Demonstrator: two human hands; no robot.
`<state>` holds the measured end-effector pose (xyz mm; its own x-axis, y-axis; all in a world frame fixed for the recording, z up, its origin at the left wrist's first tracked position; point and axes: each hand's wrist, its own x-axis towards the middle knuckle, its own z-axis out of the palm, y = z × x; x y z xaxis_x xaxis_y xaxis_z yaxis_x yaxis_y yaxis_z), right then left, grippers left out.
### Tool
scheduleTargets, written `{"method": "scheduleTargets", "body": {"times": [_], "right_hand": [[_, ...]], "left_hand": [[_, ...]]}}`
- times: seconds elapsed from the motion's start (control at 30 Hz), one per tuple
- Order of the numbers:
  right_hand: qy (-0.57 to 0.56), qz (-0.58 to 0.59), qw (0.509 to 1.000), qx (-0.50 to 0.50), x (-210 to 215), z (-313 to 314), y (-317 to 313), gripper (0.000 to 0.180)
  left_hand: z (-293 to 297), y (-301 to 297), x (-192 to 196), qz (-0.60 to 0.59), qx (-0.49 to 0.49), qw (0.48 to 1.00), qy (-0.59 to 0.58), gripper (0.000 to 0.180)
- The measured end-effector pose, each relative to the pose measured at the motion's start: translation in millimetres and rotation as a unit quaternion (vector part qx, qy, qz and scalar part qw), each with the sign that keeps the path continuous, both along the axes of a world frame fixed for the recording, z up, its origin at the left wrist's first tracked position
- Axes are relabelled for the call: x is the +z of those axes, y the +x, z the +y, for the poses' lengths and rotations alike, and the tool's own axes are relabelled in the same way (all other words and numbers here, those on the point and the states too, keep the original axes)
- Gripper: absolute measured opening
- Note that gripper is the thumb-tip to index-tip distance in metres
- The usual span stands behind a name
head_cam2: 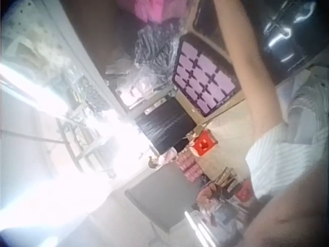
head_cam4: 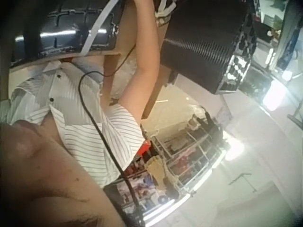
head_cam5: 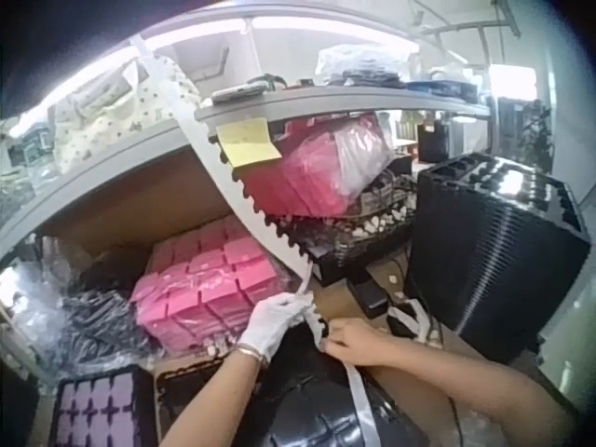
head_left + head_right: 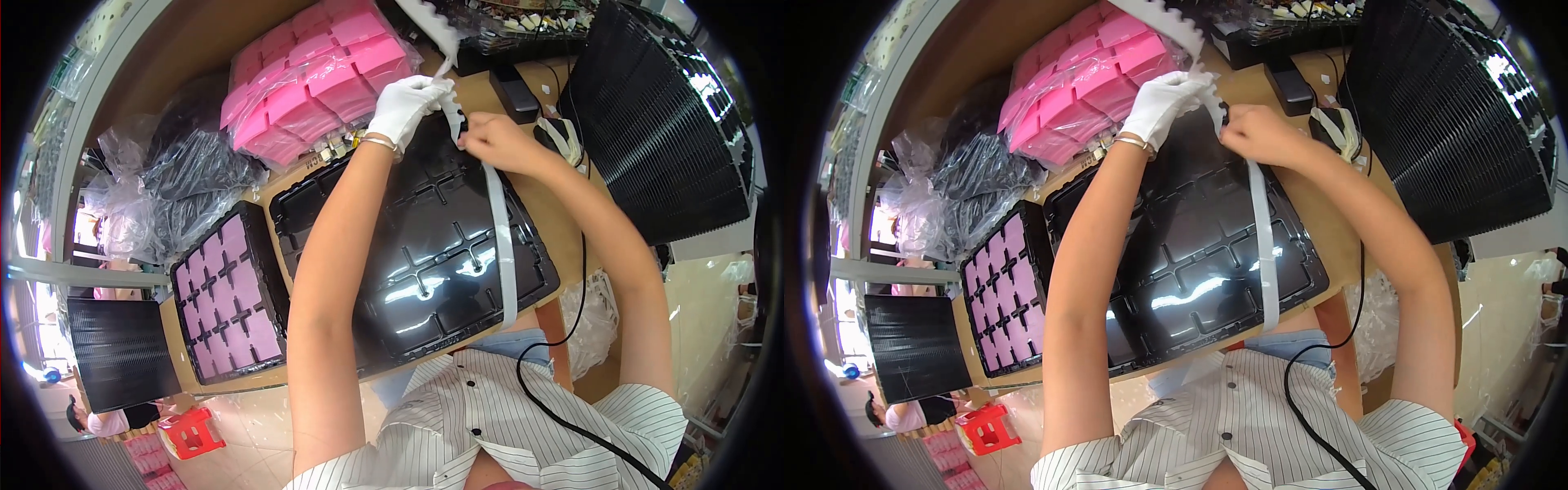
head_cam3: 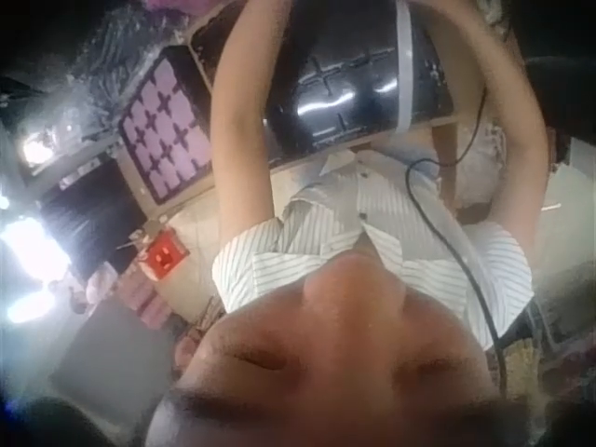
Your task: The person places pink foam inserts into black plastic compartment trays by hand.
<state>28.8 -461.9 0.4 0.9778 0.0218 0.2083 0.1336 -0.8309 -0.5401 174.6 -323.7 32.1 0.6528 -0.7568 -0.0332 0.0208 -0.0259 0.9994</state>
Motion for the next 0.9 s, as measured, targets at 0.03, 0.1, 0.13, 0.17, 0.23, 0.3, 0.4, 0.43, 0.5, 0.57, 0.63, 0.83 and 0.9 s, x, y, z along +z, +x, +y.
{"method": "scheduleTargets", "body": {"times": [0.03, 0.1, 0.13, 0.17, 0.23, 0.3, 0.4, 0.43, 0.5, 0.57, 0.63, 0.83, 0.9], "right_hand": [[0.143, 0.003, 0.985, -0.094, -7, 1, -2, 0.023], [0.296, -0.063, 0.94, -0.157, -10, 13, -17, 0.033], [0.383, -0.027, 0.912, -0.144, -3, 25, -26, 0.032], [0.466, 0.007, 0.875, -0.128, 8, 42, -37, 0.031], [0.555, 0.044, 0.825, -0.1, 23, 80, -54, 0.025], [0.577, 0.015, 0.813, -0.078, 25, 119, -68, 0.019], [0.592, 0.1, 0.797, -0.072, 40, 160, -93, 0.013], [0.591, 0.111, 0.796, -0.064, 39, 173, -100, 0.013], [0.58, 0.139, 0.801, -0.055, 34, 196, -112, 0.014], [0.576, 0.164, 0.798, -0.063, 32, 224, -122, 0.012], [0.517, 0.087, 0.85, -0.052, 14, 250, -127, 0.009], [0.26, -0.23, 0.915, 0.208, 6, 284, -121, 0.011], [0.28, -0.05, 0.934, 0.216, 10, 277, -106, 0.009]], "left_hand": [[4, -3, 1, 0.026, 0.014, 0.999, -0.019, 0.02], [28, -16, 17, -0.004, 0.029, 0.999, 0.015, 0.021], [46, -26, 21, -0.031, 0.039, 0.998, 0.041, 0.022], [67, -37, 28, -0.034, 0.037, 0.998, 0.044, 0.023], [107, -60, 32, -0.033, 0.048, 0.997, 0.042, 0.021], [141, -87, 34, -0.015, 0.062, 0.998, 0.03, 0.019], [190, -131, 34, -0.014, 0.141, 0.988, 0.057, 0.019], [206, -144, 30, -0.006, 0.17, 0.984, 0.055, 0.018], [231, -169, 28, 0.031, 0.221, 0.973, 0.054, 0.014], [257, -190, 18, 0.054, 0.259, 0.963, 0.044, 0.014], [278, -202, 8, 0.041, 0.278, 0.959, 0.036, 0.013], [333, -222, -11, 0.002, 0.433, 0.901, 0.013, 0.015], [353, -225, -5, -0.005, 0.453, 0.891, 0.043, 0.017]]}}
